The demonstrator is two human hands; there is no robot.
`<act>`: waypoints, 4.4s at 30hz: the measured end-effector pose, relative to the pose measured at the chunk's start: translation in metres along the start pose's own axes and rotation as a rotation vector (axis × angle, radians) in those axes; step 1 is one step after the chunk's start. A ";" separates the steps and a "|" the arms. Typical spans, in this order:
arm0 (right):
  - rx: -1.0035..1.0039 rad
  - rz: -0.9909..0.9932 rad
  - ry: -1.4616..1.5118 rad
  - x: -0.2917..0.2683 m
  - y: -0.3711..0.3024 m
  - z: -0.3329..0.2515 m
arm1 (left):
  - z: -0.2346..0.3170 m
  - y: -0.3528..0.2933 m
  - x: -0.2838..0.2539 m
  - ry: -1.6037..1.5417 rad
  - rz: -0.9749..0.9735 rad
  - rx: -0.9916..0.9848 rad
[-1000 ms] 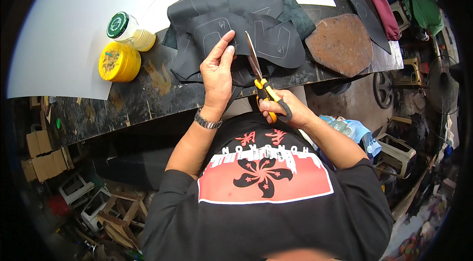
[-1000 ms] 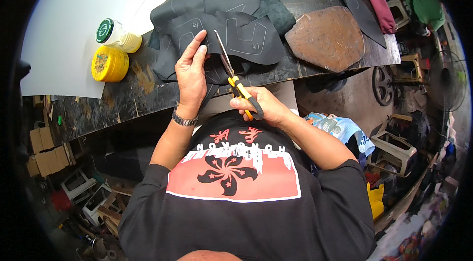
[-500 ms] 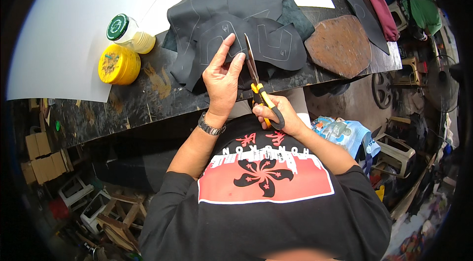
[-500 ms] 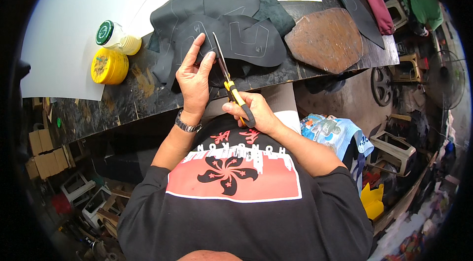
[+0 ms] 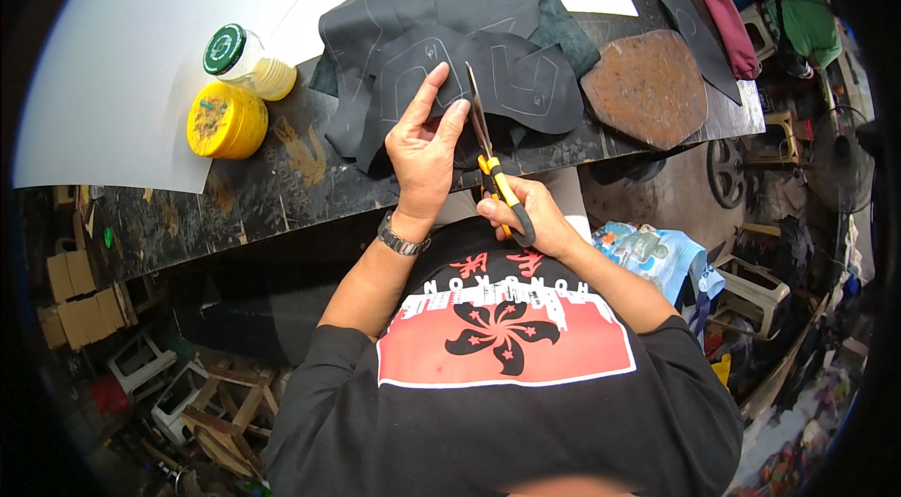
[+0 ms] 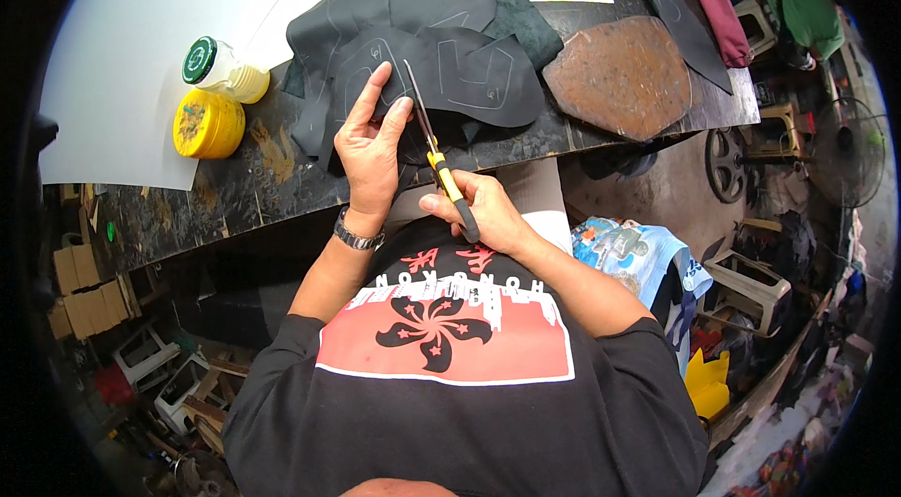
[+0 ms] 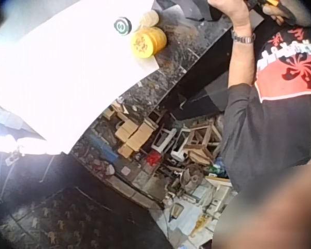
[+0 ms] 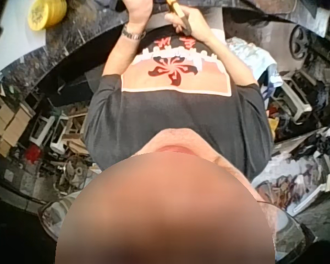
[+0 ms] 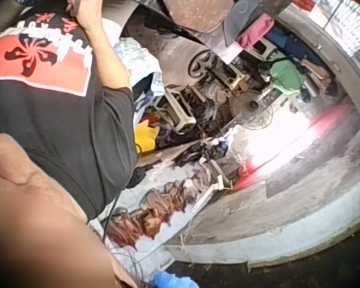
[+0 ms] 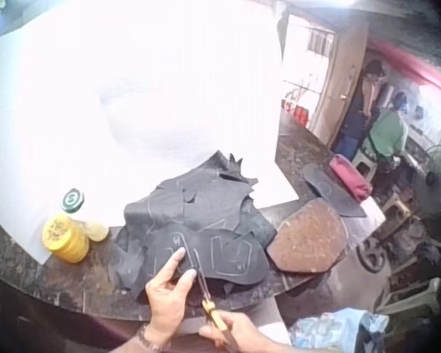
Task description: The person uses shears to cut a dark fabric laid on a work table, following white chalk outlines. They rotate and reposition the fabric to cut along curved and straight edges, separating pattern pieces from the main sheet.
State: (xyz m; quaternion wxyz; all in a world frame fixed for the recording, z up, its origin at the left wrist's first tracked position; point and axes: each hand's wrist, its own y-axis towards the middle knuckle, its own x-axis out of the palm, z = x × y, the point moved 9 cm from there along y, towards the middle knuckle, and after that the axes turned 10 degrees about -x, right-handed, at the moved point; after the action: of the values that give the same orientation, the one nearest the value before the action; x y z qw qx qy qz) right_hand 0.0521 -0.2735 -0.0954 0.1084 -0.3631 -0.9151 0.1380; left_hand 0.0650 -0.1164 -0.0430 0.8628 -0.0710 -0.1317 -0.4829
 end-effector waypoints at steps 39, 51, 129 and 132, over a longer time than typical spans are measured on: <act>0.024 0.032 0.075 0.001 -0.008 0.005 | -0.004 -0.001 -0.003 0.044 0.053 0.005; -0.045 0.028 0.221 -0.005 0.010 -0.008 | 0.004 -0.013 0.010 -0.065 -0.056 -0.004; -0.091 -0.003 0.208 -0.005 0.019 -0.036 | 0.016 -0.025 0.000 0.022 -0.044 0.108; -0.073 0.005 0.205 -0.006 0.017 -0.037 | 0.016 -0.022 -0.003 0.031 -0.027 0.123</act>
State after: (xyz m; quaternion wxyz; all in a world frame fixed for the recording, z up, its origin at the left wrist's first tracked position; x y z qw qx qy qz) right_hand 0.0785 -0.2590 -0.0671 0.1880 -0.3812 -0.9027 0.0669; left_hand 0.0426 -0.1213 -0.0285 0.8608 -0.0085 -0.1487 -0.4866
